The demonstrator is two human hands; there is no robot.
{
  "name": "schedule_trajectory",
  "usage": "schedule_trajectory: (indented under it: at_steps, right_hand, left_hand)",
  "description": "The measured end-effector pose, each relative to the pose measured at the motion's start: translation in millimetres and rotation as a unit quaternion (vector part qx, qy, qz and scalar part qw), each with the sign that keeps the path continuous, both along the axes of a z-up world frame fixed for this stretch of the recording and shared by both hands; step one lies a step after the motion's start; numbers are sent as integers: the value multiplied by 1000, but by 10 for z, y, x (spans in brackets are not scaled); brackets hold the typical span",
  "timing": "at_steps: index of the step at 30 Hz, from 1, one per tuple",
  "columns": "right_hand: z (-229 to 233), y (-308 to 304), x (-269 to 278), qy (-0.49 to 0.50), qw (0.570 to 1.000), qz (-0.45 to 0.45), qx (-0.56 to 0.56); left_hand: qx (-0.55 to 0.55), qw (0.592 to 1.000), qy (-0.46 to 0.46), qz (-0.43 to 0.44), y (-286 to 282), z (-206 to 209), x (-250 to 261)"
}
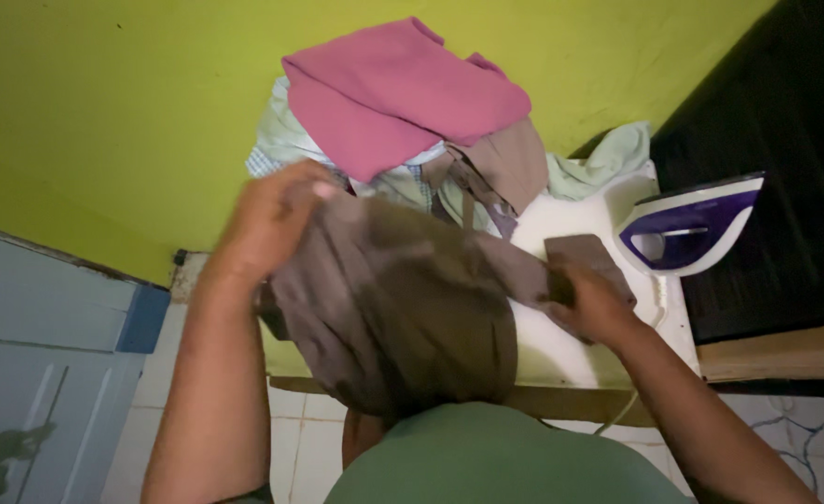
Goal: The person irons a brown long-sleeved shirt on a white table. They use a purple and white iron to smooth the fabric, repeatedly adjusting the shirt's position and sleeves to ensure even coverage.
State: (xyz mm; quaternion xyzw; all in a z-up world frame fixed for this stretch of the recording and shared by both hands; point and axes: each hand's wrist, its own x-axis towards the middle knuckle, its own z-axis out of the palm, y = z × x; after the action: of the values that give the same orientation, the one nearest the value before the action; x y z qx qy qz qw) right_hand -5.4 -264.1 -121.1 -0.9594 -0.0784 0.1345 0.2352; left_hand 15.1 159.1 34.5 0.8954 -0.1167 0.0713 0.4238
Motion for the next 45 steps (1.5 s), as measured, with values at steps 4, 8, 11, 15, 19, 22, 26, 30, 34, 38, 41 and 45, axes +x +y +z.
schedule_trajectory:
  at_steps: [4,8,11,15,19,22,26,30,34,38,41,45]
  right_hand:
    - [533,478,-111,-144,960,106,215]
    - [675,722,-157,-47,938,66,336]
    - [754,537,-32,-16,946,-5,325]
    - [988,184,-205,-124,961,-92,231]
    - [1083,-215,-324,-276,909,-149,274]
    - [1118,-590,-442,-366,893,-162,203]
    - [1180,-953,-441,-448,864,-192,129]
    - [1230,-1308,-220,-456,856,-237,52]
    - [948,-1357,-174,-375,874,-304,-46]
    - [891,-1692,-78,-203,898,-358,-158]
    - [775,-1797,-110,-86,902,-369,-208]
    - [389,-1247,-271,-180,918,-314,-162]
  left_hand:
    - [-116,962,153,-196,-717,-96,-62]
    - [-35,965,-15,-258,-1313,-122,-212]
    - [25,973,148,-176,-1274,-222,-140]
    - [142,928,256,-230,-1366,-724,-216]
    - [72,942,211,-252,-1444,-1022,-170]
    - [-41,959,85,-267,-1475,-935,-184]
    - [-72,918,-91,-379,-1560,-580,-277]
    - [137,888,250,-362,-1404,-335,-335]
    - [80,917,169,-353,-1092,-532,-307]
    - [-112,964,135,-199,-622,-681,-116]
    - [-26,963,227,-143,-461,-863,150]
    - [12,996,-33,-84,-665,-1509,296]
